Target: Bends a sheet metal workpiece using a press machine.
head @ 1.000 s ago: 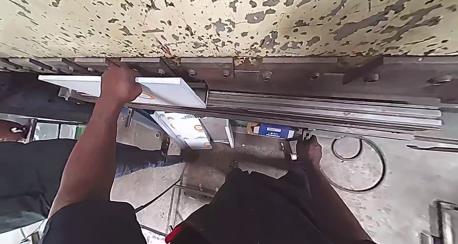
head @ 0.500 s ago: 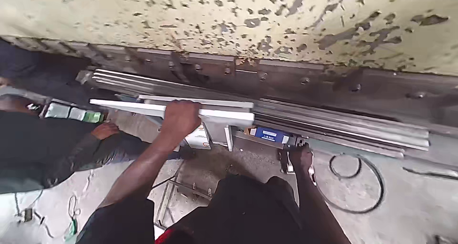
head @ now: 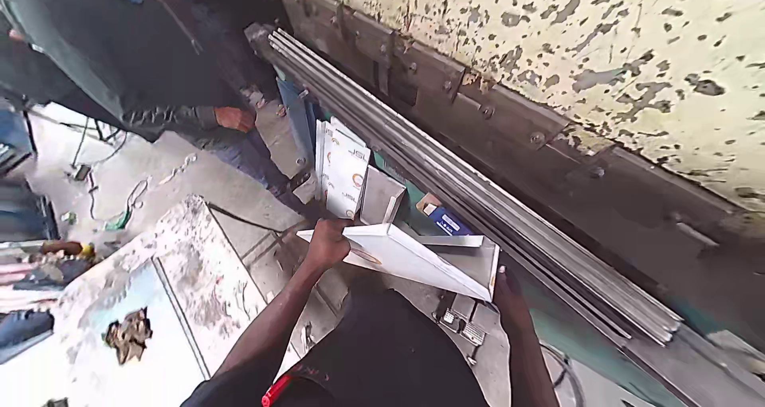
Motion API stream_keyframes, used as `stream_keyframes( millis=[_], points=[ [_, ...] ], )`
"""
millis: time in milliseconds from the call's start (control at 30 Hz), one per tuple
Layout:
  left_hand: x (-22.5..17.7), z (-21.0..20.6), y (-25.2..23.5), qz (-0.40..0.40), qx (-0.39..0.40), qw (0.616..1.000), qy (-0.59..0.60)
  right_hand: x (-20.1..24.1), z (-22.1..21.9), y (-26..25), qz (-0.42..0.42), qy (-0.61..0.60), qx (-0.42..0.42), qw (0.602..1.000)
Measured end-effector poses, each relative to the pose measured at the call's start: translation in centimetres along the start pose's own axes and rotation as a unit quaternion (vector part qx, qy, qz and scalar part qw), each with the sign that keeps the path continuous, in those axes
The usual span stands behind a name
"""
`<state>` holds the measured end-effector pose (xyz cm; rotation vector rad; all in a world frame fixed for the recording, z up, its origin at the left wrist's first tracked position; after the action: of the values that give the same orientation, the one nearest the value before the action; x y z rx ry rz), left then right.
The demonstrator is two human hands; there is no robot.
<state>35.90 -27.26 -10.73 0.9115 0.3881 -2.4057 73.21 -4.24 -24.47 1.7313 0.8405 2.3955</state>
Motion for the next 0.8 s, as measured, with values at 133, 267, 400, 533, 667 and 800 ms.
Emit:
stream_keyframes(
  millis=[133, 267, 400, 533, 667, 800],
  points=[
    [-0.3, -3.7, 7.4, 0.032, -0.058, 0.996, 0.065, 0.6, 0.9, 5.3, -0.138, -0.185, 0.185, 0.955],
    [1.1, -6.7, 12.6, 0.034, -0.08, 0.993, 0.083, 0.3, 1.3, 8.6, -0.119, -0.179, 0.224, 0.951],
    [2.5, -6.7, 13.6, 0.034, -0.081, 0.993, 0.083, 4.2, 2.8, 9.8, 0.288, 0.111, 0.057, 0.949],
    [4.0, -7.1, 13.6, 0.007, -0.067, 0.997, 0.048, 10.5, -1.3, 14.6, 0.461, 0.322, 0.154, 0.812],
    [7.2, -5.8, 11.2, 0.012, -0.068, 0.996, 0.061, 10.9, -9.5, 14.5, 0.496, 0.429, 0.245, 0.714],
    [13.1, -4.3, 9.1, 0.056, -0.057, 0.99, 0.113, 11.3, -16.3, 14.6, 0.471, 0.47, 0.235, 0.708]
  ],
)
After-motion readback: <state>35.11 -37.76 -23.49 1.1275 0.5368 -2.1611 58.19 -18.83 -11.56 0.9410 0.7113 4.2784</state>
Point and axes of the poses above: each hand's wrist, its own y-axis away from the middle knuckle, its own z-axis out of the back of the hand, x = y × z, the point moved 4 cm from there along -y, towards the middle knuckle, and after that the axes turned 7 degrees about -y, right-handed, at the moved point
